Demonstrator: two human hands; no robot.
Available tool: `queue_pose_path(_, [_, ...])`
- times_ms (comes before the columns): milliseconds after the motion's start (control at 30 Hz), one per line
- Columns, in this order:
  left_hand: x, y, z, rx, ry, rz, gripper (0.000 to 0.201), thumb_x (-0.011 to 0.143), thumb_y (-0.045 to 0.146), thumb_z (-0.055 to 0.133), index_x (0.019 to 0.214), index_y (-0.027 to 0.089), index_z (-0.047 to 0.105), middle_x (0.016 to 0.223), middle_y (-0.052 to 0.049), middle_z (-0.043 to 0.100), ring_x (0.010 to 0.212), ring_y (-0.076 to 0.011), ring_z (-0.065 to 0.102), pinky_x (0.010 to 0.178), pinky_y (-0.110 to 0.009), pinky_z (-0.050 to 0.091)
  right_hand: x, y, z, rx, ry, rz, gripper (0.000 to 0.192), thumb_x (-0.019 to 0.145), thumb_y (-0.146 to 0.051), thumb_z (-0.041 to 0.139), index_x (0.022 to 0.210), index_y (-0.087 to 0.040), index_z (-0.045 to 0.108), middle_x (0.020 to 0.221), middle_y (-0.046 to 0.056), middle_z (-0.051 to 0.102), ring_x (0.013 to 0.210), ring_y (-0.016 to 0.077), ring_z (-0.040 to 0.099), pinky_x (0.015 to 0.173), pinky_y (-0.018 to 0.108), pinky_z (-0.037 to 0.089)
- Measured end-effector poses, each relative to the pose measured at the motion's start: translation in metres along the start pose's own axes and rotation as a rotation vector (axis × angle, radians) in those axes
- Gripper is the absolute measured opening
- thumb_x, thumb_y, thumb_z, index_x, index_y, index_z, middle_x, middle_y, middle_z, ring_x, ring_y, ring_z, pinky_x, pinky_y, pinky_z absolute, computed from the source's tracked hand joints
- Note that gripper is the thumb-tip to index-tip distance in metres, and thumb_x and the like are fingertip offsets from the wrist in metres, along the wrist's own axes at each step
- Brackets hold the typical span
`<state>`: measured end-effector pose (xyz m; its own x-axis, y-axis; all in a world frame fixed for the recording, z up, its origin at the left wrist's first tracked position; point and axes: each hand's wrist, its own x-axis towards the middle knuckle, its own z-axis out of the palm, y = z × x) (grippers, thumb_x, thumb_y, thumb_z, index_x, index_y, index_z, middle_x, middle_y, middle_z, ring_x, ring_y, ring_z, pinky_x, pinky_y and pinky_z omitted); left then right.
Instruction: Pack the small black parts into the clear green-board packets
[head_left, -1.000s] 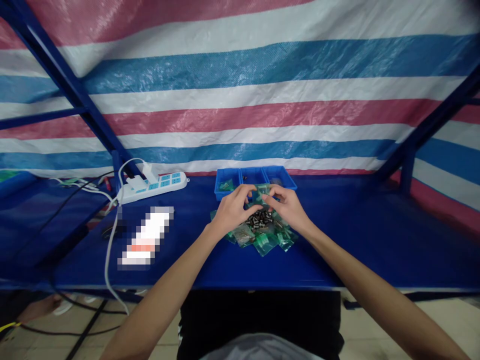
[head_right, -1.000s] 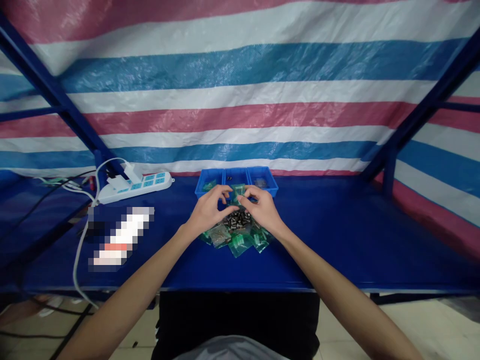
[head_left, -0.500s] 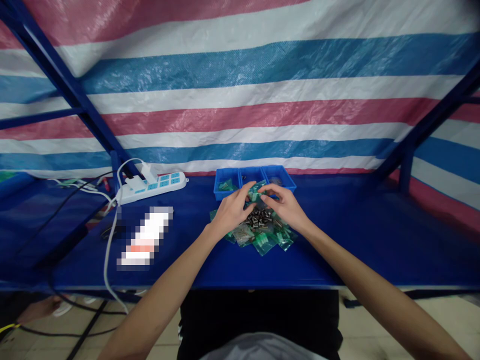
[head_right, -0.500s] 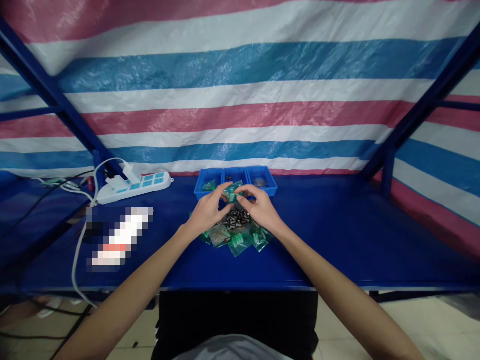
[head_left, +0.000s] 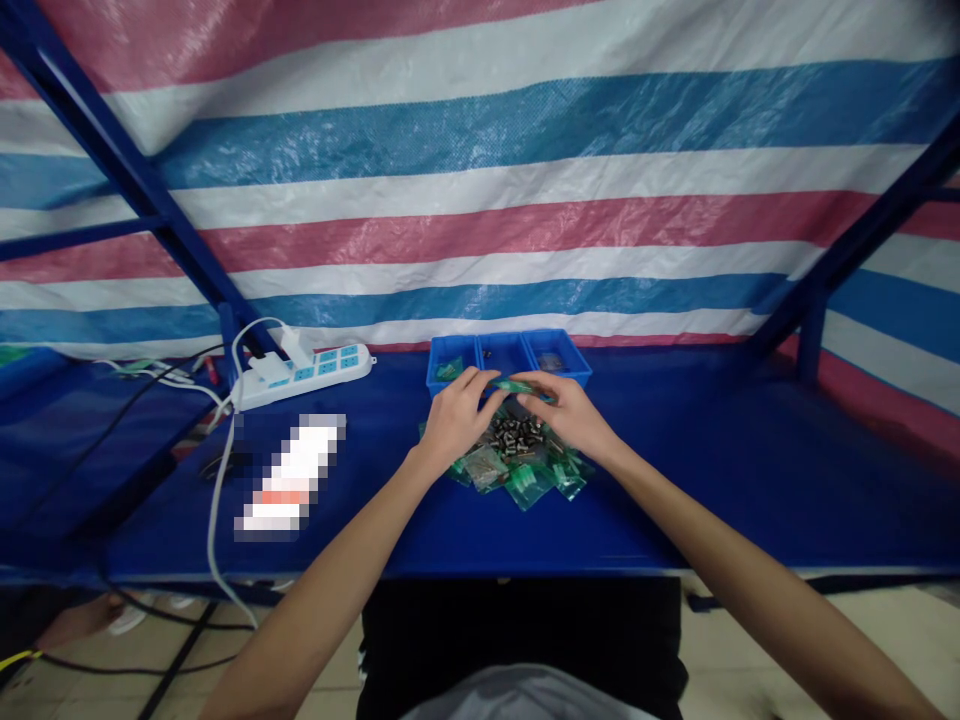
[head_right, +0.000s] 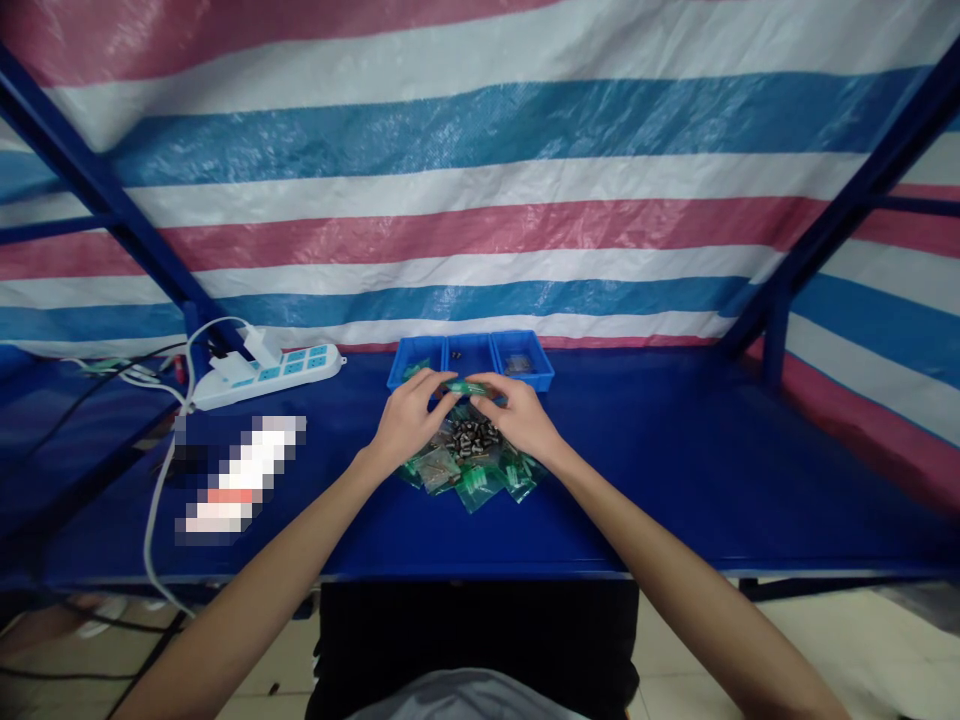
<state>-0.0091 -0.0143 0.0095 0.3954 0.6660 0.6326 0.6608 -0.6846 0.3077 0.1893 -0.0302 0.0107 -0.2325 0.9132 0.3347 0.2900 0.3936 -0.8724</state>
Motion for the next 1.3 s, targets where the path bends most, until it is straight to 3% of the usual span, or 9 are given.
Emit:
queue_pose_path(133, [0.001, 0.001, 0.001, 0.006, -0.006, -0.007, 0.034, 0.102, 0.042, 0.046, 0.087, 0.016, 0.063, 0.084, -0.004, 0.061, 0.074, -0.0165, 0.061, 0.065, -0.027, 0.047, 0.001, 0.002, -0.001, 0.014, 0.013, 0.026, 0.028, 0.090, -0.047, 0.058, 0.083, -0.021, 0.065, 0.073, 0.004, 0.067, 0.067, 0.0208, 0.063, 0.053, 0.029, 0.046])
queue_pose_path(267, [0.004, 0.001, 0.001, -0.126, -0.026, -0.030, 0.033, 0.100, 0.043, 0.050, 0.081, 0.017, 0.059, 0.075, -0.002, 0.056, 0.064, -0.0144, 0.054, 0.057, -0.025, 0.041, 0.002, 0.005, -0.001, -0.056, 0.091, 0.006, 0.040, 0.090, -0.052, 0.058, 0.066, -0.021, 0.057, 0.059, 0.001, 0.056, 0.053, 0.0163, 0.052, 0.049, 0.029, 0.040])
queue_pose_path(533, [0.009, -0.009, -0.006, -0.255, 0.107, -0.159, 0.031, 0.097, 0.040, 0.055, 0.076, 0.018, 0.059, 0.070, 0.000, 0.059, 0.063, -0.0130, 0.055, 0.058, -0.024, 0.040, 0.004, 0.008, -0.002, 0.089, 0.101, 0.073, 0.027, 0.086, -0.047, 0.064, 0.097, -0.022, 0.065, 0.077, 0.003, 0.063, 0.066, 0.0188, 0.061, 0.048, 0.027, 0.045])
queue_pose_path(633, [0.011, -0.021, -0.011, -0.126, 0.212, -0.231, 0.028, 0.097, 0.039, 0.055, 0.079, 0.017, 0.060, 0.074, -0.001, 0.061, 0.069, -0.0151, 0.059, 0.065, -0.025, 0.044, 0.004, 0.011, -0.003, 0.026, 0.085, 0.078, 0.028, 0.087, -0.043, 0.062, 0.103, -0.021, 0.066, 0.082, 0.004, 0.064, 0.071, 0.0194, 0.062, 0.050, 0.027, 0.046])
queue_pose_path(733, [0.010, -0.032, -0.012, 0.074, 0.188, -0.333, 0.025, 0.096, 0.038, 0.055, 0.086, 0.017, 0.064, 0.084, -0.006, 0.065, 0.086, -0.0234, 0.063, 0.077, -0.033, 0.047, 0.004, 0.010, -0.003, -0.129, 0.063, 0.051, 0.022, 0.088, -0.036, 0.059, 0.099, -0.020, 0.067, 0.084, 0.005, 0.067, 0.075, 0.0198, 0.063, 0.060, 0.029, 0.048])
queue_pose_path(900, [0.007, -0.038, -0.009, 0.322, 0.100, -0.533, 0.044, 0.091, 0.034, 0.059, 0.130, 0.015, 0.055, 0.124, -0.019, 0.056, 0.115, -0.0384, 0.054, 0.093, -0.051, 0.046, 0.003, 0.005, -0.001, -0.345, 0.024, -0.017, 0.014, 0.088, -0.025, 0.058, 0.092, -0.018, 0.069, 0.083, 0.005, 0.071, 0.074, 0.0187, 0.064, 0.071, 0.032, 0.047])
queue_pose_path(1033, [0.006, -0.036, -0.010, 0.276, 0.085, -0.460, 0.034, 0.092, 0.029, 0.057, 0.124, 0.020, 0.061, 0.120, -0.015, 0.055, 0.114, -0.0366, 0.054, 0.093, -0.051, 0.047, 0.002, 0.004, -0.005, -0.423, -0.052, -0.052, 0.012, 0.087, -0.019, 0.058, 0.090, -0.018, 0.070, 0.087, 0.005, 0.073, 0.076, 0.0182, 0.065, 0.070, 0.029, 0.046])
queue_pose_path(1200, [0.005, -0.029, -0.007, 0.152, 0.104, -0.210, 0.019, 0.093, 0.021, 0.053, 0.106, 0.018, 0.067, 0.110, -0.011, 0.057, 0.107, -0.0279, 0.058, 0.096, -0.044, 0.048, 0.002, 0.008, -0.013, -0.527, -0.187, -0.056, 0.012, 0.083, -0.011, 0.061, 0.082, -0.018, 0.071, 0.077, 0.003, 0.069, 0.069, 0.0151, 0.063, 0.065, 0.026, 0.043])
queue_pose_path(1300, [0.002, -0.018, -0.003, 0.006, -0.022, -0.055, 0.023, 0.097, 0.020, 0.047, 0.111, 0.018, 0.064, 0.105, -0.007, 0.061, 0.093, -0.0197, 0.062, 0.087, -0.034, 0.051, 0.002, 0.010, -0.016, -0.560, -0.226, -0.055, 0.013, 0.082, -0.009, 0.061, 0.082, -0.018, 0.070, 0.076, 0.002, 0.068, 0.068, 0.0143, 0.062, 0.065, 0.025, 0.042])
